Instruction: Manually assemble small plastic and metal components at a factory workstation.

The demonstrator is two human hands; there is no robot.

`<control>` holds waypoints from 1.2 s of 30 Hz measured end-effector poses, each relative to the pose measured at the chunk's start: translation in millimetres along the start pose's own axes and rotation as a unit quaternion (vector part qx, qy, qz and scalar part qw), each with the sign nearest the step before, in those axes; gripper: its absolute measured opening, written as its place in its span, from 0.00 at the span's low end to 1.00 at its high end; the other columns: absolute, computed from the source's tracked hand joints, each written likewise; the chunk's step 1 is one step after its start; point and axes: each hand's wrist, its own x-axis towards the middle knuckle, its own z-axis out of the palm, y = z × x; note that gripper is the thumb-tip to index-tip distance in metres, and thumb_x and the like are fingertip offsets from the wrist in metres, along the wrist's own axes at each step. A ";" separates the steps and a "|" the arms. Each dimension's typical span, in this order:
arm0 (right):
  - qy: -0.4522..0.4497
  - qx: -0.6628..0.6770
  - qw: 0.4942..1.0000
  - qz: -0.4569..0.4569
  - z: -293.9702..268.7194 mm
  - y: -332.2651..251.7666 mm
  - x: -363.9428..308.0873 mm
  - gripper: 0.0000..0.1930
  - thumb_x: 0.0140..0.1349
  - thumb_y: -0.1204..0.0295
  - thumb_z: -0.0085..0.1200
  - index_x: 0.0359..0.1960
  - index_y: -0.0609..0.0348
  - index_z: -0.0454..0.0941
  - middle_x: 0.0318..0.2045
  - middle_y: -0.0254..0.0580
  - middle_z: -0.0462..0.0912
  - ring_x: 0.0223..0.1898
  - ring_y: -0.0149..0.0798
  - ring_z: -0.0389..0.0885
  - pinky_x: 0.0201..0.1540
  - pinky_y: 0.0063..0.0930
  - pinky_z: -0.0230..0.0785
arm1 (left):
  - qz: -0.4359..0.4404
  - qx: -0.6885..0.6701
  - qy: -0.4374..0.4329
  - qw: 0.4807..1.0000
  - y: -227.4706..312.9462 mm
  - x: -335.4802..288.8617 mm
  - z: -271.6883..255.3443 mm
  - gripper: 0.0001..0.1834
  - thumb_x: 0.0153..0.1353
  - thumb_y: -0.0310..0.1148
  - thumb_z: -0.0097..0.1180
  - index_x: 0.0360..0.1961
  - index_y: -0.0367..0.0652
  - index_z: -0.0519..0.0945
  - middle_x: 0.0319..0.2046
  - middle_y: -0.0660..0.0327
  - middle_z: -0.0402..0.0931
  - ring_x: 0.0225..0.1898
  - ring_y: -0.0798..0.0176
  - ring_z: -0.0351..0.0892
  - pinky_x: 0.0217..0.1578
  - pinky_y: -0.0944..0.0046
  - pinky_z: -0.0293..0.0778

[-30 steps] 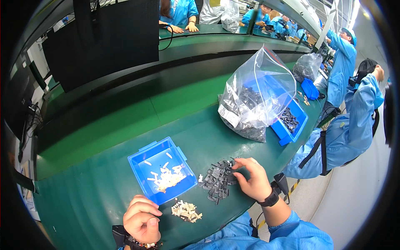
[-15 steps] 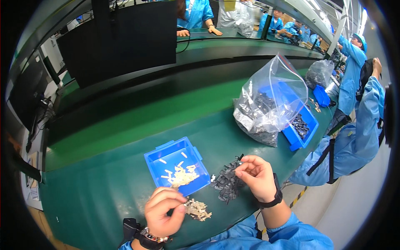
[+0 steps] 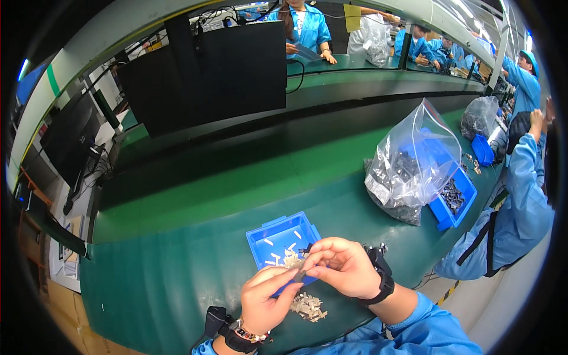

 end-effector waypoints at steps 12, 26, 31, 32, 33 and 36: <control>0.007 0.027 0.999 0.030 12.8 39.1 7.1 0.17 0.57 0.82 0.57 0.49 0.64 0.71 0.35 0.40 0.82 0.39 0.31 0.80 0.43 0.24 0.74 | -0.008 0.043 0.062 0.997 11.5 -5.5 -7.3 0.10 0.50 0.12 0.57 0.35 0.28 0.81 0.31 0.52 0.78 0.32 0.60 0.77 0.33 0.66 0.73; 0.001 0.031 0.999 -0.031 21.4 48.3 2.0 0.20 0.57 0.81 0.58 0.52 0.60 0.70 0.36 0.34 0.77 0.37 0.25 0.77 0.40 0.21 0.72 | 0.156 0.192 0.065 0.967 6.7 -9.1 0.0 0.08 0.45 0.14 0.61 0.29 0.32 0.79 0.25 0.50 0.76 0.28 0.48 0.76 0.31 0.56 0.73; 0.010 -0.121 0.985 -0.122 25.1 50.0 1.0 0.20 0.56 0.77 0.61 0.51 0.60 0.71 0.34 0.33 0.77 0.35 0.24 0.76 0.39 0.20 0.71 | 0.150 0.175 0.068 0.971 3.9 -10.4 -1.3 0.09 0.44 0.14 0.62 0.30 0.32 0.79 0.26 0.50 0.76 0.29 0.48 0.76 0.32 0.56 0.74; 0.015 -0.137 0.983 -0.119 25.7 50.0 0.7 0.20 0.56 0.76 0.60 0.51 0.61 0.71 0.34 0.33 0.77 0.35 0.24 0.76 0.38 0.20 0.71 | 0.138 0.170 0.070 0.973 4.0 -10.6 -1.4 0.09 0.44 0.15 0.62 0.30 0.32 0.79 0.25 0.51 0.76 0.29 0.48 0.76 0.32 0.56 0.74; 0.021 -0.153 0.981 -0.115 26.1 49.7 0.5 0.20 0.56 0.76 0.60 0.50 0.61 0.71 0.34 0.34 0.77 0.34 0.24 0.76 0.38 0.20 0.72 | 0.125 0.164 0.071 0.976 4.4 -10.7 -1.4 0.09 0.44 0.15 0.62 0.30 0.32 0.79 0.25 0.51 0.76 0.29 0.48 0.76 0.32 0.55 0.74; 0.040 -0.126 0.985 -0.108 25.6 47.1 -0.1 0.18 0.57 0.77 0.57 0.50 0.62 0.71 0.34 0.35 0.77 0.34 0.25 0.76 0.38 0.20 0.72 | 0.123 0.169 0.050 0.977 7.1 -9.2 -1.6 0.10 0.46 0.16 0.61 0.32 0.32 0.79 0.29 0.50 0.76 0.32 0.47 0.76 0.35 0.54 0.73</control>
